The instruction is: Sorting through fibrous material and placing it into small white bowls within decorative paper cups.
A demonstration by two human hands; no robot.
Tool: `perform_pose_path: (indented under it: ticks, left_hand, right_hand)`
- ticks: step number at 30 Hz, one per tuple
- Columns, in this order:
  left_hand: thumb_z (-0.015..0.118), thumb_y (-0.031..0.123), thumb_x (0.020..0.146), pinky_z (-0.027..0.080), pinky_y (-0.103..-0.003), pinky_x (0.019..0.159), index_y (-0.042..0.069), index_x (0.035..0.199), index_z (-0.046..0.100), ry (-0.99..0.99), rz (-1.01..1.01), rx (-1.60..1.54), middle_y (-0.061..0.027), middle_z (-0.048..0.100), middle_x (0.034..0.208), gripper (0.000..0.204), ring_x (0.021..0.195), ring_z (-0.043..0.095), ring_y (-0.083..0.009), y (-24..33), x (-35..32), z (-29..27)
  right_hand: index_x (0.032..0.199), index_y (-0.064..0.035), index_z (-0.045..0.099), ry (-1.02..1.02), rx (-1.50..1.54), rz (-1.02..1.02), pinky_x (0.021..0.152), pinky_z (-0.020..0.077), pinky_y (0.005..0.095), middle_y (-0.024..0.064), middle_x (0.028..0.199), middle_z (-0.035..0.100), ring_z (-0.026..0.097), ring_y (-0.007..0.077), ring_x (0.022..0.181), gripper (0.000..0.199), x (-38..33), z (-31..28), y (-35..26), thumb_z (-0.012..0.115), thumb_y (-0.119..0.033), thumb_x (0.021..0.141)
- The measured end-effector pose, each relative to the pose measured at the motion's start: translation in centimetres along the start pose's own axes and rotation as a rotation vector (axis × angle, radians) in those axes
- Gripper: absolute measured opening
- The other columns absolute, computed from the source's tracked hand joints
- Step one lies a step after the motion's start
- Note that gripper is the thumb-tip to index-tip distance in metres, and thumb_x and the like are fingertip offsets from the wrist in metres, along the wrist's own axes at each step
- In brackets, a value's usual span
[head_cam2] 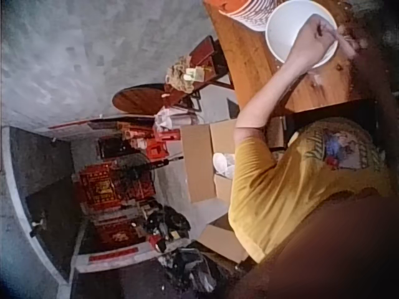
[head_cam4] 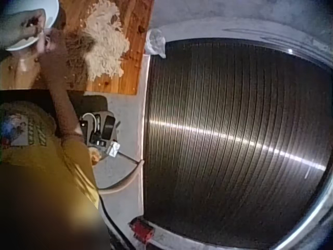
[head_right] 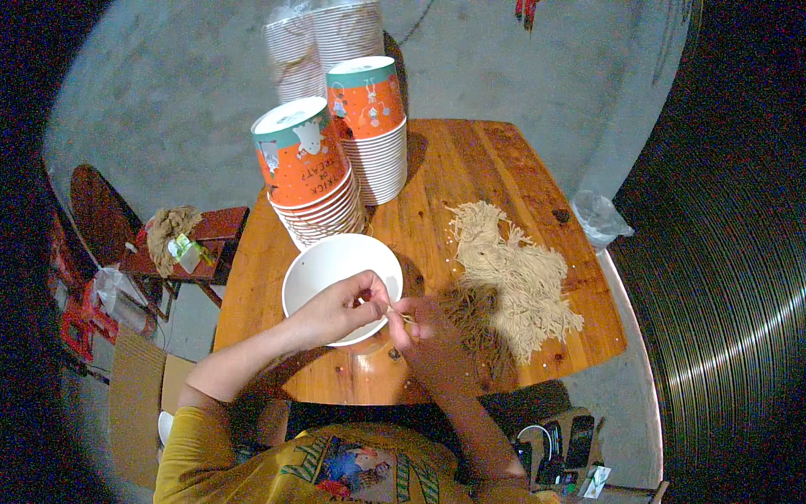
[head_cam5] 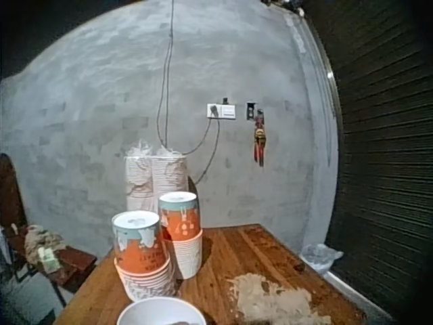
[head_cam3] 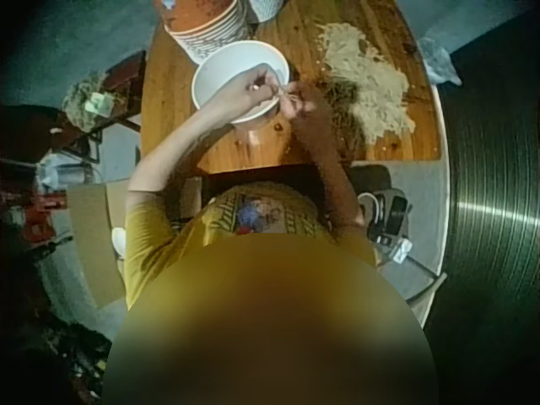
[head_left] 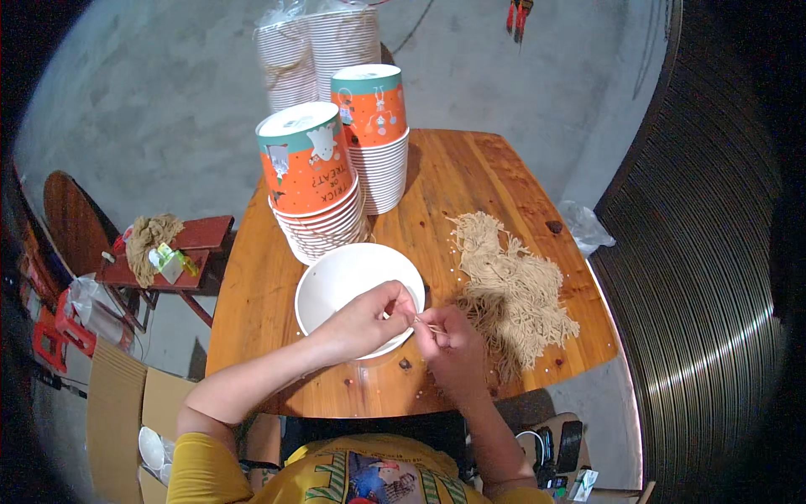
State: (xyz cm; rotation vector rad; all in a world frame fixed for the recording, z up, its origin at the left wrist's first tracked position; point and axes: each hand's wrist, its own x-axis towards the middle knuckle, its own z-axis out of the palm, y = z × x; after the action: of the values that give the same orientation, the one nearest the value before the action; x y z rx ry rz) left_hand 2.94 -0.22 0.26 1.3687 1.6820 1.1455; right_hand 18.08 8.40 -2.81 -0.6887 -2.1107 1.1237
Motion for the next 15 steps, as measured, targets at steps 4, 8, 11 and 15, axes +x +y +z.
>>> perform_pose_path:
  ticks: [4,8,11,15]
  left_hand:
    - [0.050,0.019,0.091,0.044,-0.032,0.071,0.003,0.093,0.052,0.043,0.040,0.162,-0.0094,0.055,0.080,0.017,0.078,0.055,-0.0208,1.1,-0.4,0.0]
    - [0.045,0.023,0.095,0.045,-0.041,0.071,0.002,0.094,0.048,0.129,0.138,0.348,-0.0199,0.057,0.083,0.022,0.082,0.059,-0.0356,1.1,-0.8,0.5]
    - [0.049,0.027,0.094,0.046,-0.042,0.067,0.003,0.095,0.048,0.111,0.180,0.327,-0.0177,0.058,0.079,0.025,0.077,0.060,-0.0363,0.5,-0.7,0.1]
    - [0.062,0.034,0.086,0.046,-0.043,0.062,0.005,0.093,0.048,-0.108,-0.037,0.417,-0.0134,0.058,0.073,0.033,0.070,0.060,-0.0365,2.7,-2.2,-0.8]
  right_hand:
    - [0.087,-0.0053,0.058,0.079,-0.090,-0.105,0.055,0.0444,0.0298,0.0042,0.066,0.057,0.056,0.0147,0.057,0.015,-0.1,-0.1,0.0,0.064,-0.018,0.081]
    - [0.088,-0.0037,0.058,0.019,-0.145,-0.144,0.061,0.0482,0.0331,0.0100,0.076,0.062,0.060,0.0234,0.063,0.019,-0.9,-0.6,0.9,0.065,-0.020,0.081]
    - [0.088,-0.0017,0.059,-0.050,0.007,-0.112,0.064,0.0482,0.0337,0.0124,0.079,0.060,0.061,0.0253,0.069,0.018,-0.8,-1.0,0.9,0.065,-0.017,0.081]
    - [0.087,0.0005,0.060,-0.146,-0.208,-0.336,0.065,0.0473,0.0321,0.0120,0.080,0.059,0.060,0.0245,0.073,0.015,0.0,-4.3,-0.2,0.063,-0.014,0.083]
